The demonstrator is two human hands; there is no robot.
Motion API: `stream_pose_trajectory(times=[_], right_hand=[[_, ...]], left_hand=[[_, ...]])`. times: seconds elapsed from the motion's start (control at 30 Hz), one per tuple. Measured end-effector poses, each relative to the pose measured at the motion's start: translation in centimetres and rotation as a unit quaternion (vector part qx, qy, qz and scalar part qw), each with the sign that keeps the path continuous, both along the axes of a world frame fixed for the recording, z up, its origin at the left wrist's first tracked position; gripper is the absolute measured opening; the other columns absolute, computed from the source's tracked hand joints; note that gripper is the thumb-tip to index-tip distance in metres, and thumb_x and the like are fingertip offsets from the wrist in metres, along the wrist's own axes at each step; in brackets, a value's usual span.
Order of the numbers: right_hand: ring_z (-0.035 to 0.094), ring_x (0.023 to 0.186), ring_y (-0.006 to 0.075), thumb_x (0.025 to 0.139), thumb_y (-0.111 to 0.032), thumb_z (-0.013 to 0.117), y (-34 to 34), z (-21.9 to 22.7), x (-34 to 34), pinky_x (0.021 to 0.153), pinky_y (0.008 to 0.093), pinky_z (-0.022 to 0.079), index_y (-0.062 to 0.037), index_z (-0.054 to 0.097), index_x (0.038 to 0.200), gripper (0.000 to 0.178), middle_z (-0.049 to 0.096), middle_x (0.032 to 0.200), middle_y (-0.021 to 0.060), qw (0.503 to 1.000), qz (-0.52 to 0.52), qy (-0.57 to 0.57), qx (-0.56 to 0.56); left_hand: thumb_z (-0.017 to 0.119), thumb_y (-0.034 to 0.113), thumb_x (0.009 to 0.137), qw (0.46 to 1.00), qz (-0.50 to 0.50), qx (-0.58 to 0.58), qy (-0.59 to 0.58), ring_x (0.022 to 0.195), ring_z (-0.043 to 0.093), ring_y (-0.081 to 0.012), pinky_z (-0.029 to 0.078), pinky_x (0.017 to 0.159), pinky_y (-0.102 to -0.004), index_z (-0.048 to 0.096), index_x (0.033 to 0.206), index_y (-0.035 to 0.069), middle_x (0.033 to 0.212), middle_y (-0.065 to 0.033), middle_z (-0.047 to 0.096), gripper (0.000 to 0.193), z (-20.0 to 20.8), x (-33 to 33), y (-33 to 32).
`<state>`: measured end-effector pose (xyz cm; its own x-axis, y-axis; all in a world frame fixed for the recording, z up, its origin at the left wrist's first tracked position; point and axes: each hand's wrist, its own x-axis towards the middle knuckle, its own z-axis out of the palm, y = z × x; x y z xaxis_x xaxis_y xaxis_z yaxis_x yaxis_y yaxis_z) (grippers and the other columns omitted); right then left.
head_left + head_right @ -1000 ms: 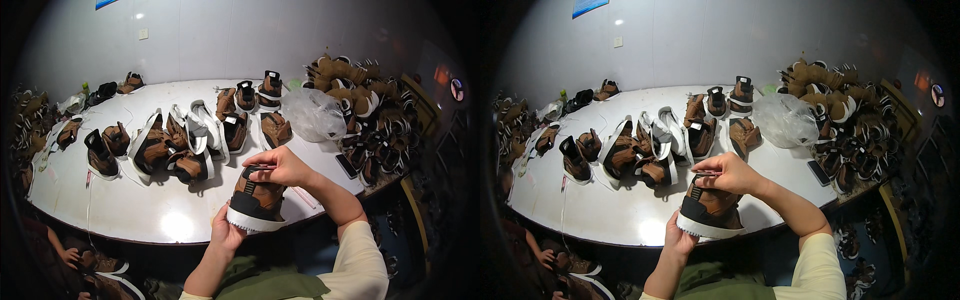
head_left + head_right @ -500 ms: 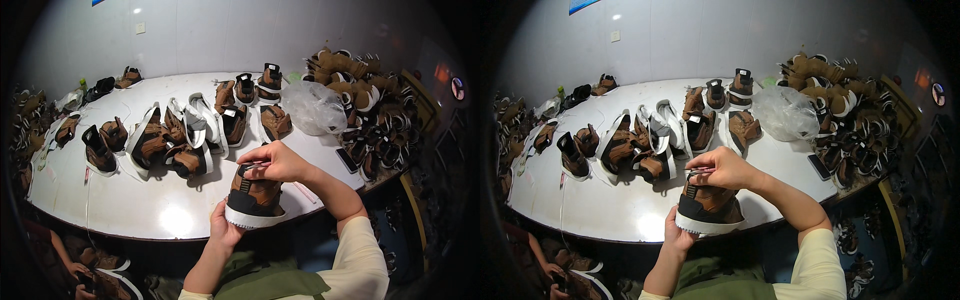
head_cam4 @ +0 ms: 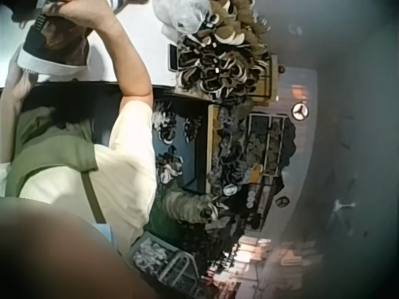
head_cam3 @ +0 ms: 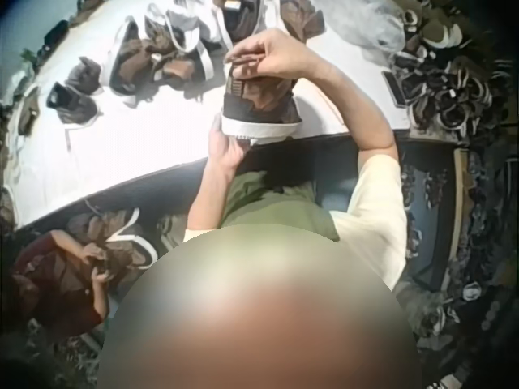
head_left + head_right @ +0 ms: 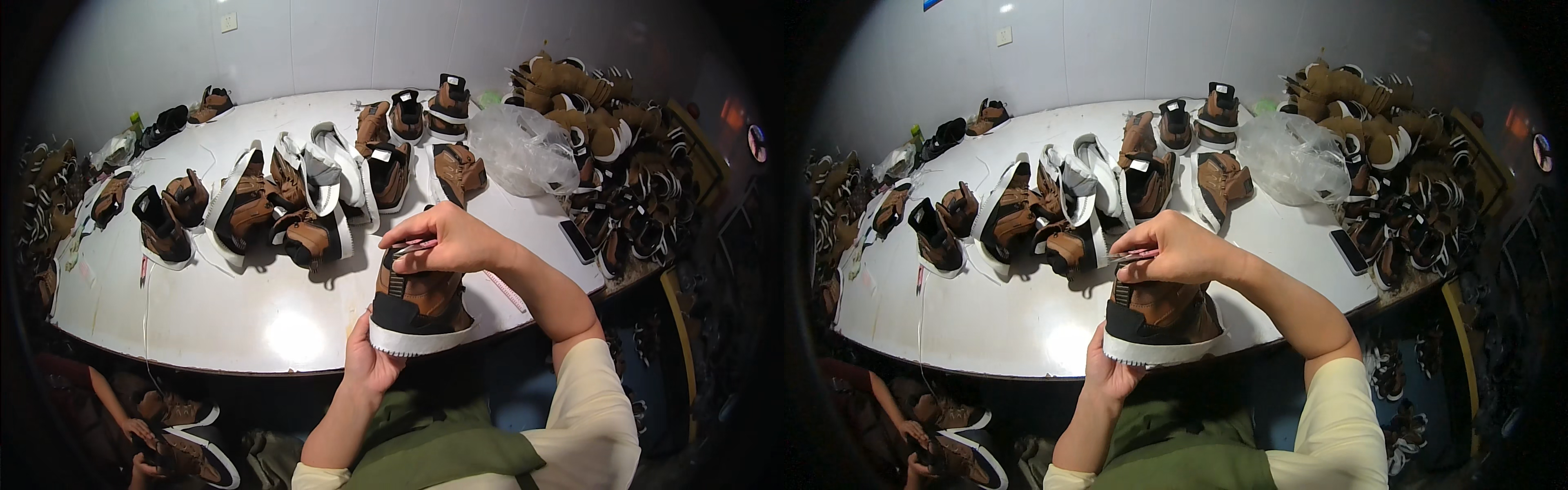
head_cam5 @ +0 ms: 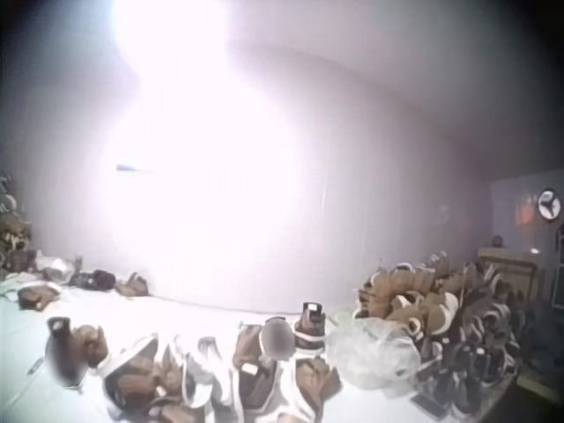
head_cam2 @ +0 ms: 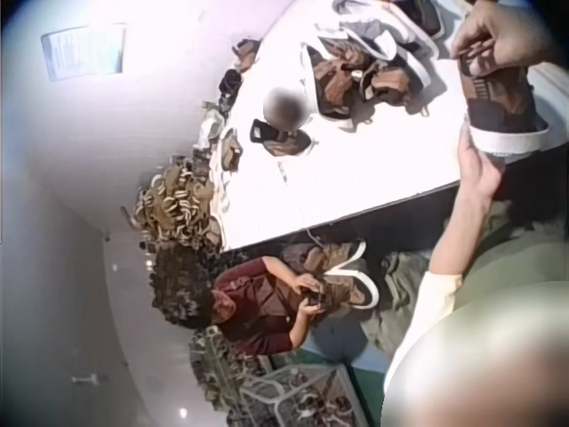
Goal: The person assembles brown high-top shoes by attaching white midsole pieces to the shoe uppers. They use a small metal tool to tuck and secure the midsole edges around the shoe, then place the finished shoe on the table and pick up another to repeat the process.
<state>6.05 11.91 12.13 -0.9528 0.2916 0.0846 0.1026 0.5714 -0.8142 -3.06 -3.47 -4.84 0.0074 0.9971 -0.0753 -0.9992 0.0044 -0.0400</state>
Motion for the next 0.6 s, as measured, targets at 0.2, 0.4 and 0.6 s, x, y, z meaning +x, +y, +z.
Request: stream_pose_trajectory(times=[0.2, 0.4, 0.6], right_hand=[[0.062, 0.081, 0.0101, 0.077, -0.019, 0.076, 0.3, -0.1, -1.8, 0.076, 0.0251, 0.049, 0.0010, 0.068, 0.105, 0.036, 0.069, 0.088, 0.0073, 0.999, 0.016, -0.029, 0.042], [0.062, 0.076, 0.0119, 0.075, -0.023, 0.077, 1.7, -1.3, -5.1, 0.071, 0.0254, 0.049, 0.0047, 0.068, 0.100, 0.038, 0.069, 0.083, 0.0098, 0.991, 0.073, -0.096, 0.051], [0.062, 0.073, 0.0114, 0.074, -0.020, 0.077, 1.6, -1.9, -7.2, 0.068, 0.0249, 0.048, 0.0041, 0.069, 0.094, 0.033, 0.069, 0.079, 0.0089, 0.986, 0.096, -0.129, 0.040]], left_hand=[[0.039, 0.036, 0.099, 0.999, -0.018, 0.035, -0.016, 0.099, 0.065, -0.0229, 0.061, 0.070, -0.0324, 0.050, 0.124, 0.006, 0.117, -0.0109, 0.061, 0.041, -0.5, -0.4, -0.5], [0.040, 0.037, 0.099, 0.997, 0.009, -0.071, -0.021, 0.084, 0.068, -0.0188, 0.060, 0.059, -0.0251, 0.052, 0.120, 0.005, 0.108, -0.0100, 0.065, 0.040, 0.2, -0.1, -0.9], [0.041, 0.036, 0.097, 0.996, 0.006, -0.093, -0.012, 0.076, 0.067, -0.0162, 0.057, 0.053, -0.0225, 0.056, 0.115, 0.005, 0.100, -0.0087, 0.067, 0.039, -0.3, -0.5, -1.1]])
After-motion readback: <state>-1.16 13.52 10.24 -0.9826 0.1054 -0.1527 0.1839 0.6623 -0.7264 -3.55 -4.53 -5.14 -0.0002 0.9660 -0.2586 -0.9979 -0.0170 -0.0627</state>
